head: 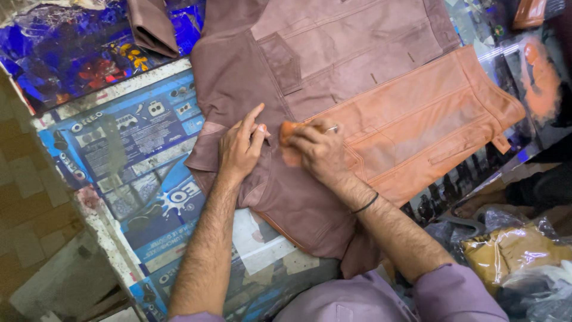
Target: The person pours orange dye from a bottle onto a sponge and rubs the dye across the front panels of a brown jacket laid on a work table, working the color into the fabric section by section and repositioning the jacket to coat new areas.
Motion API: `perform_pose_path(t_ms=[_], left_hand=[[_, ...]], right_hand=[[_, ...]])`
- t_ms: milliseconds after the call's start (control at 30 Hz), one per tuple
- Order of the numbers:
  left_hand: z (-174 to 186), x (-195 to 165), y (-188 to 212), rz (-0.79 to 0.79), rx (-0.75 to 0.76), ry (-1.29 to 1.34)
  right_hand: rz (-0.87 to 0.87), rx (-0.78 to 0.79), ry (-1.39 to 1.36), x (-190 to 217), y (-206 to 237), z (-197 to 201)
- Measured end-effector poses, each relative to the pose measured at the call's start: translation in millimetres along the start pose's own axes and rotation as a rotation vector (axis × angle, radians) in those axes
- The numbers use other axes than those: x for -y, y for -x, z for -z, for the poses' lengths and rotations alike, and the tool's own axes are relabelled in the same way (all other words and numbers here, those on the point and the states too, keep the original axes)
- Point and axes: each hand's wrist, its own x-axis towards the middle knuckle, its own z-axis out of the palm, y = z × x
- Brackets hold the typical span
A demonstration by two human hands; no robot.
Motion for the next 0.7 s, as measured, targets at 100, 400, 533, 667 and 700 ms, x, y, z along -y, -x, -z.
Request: perform_pose_path(t_ms=[100,400,533,667,700], left_hand=[[3,0,0,-0.002,0.026,0.055],[-8,12,3,0.014,-0.155,0.181],[-8,11,10,-0.145,-0.251,-0.025],[-5,4,13,-0.209,-0.199,-0.217],[-4,3,12,-0.208,-0.172,-0.222]], right_hand=[[0.123,0.004,-0.07,5,-4,-4],[-0.032,0.005,-0.142,15,-20,-7],[-0.026,0.059,-0.132,20,-14,-3],[-0.141,0.055,-0.066,16,1,12],[-0.126,0.055,-0.03,13,4,16]])
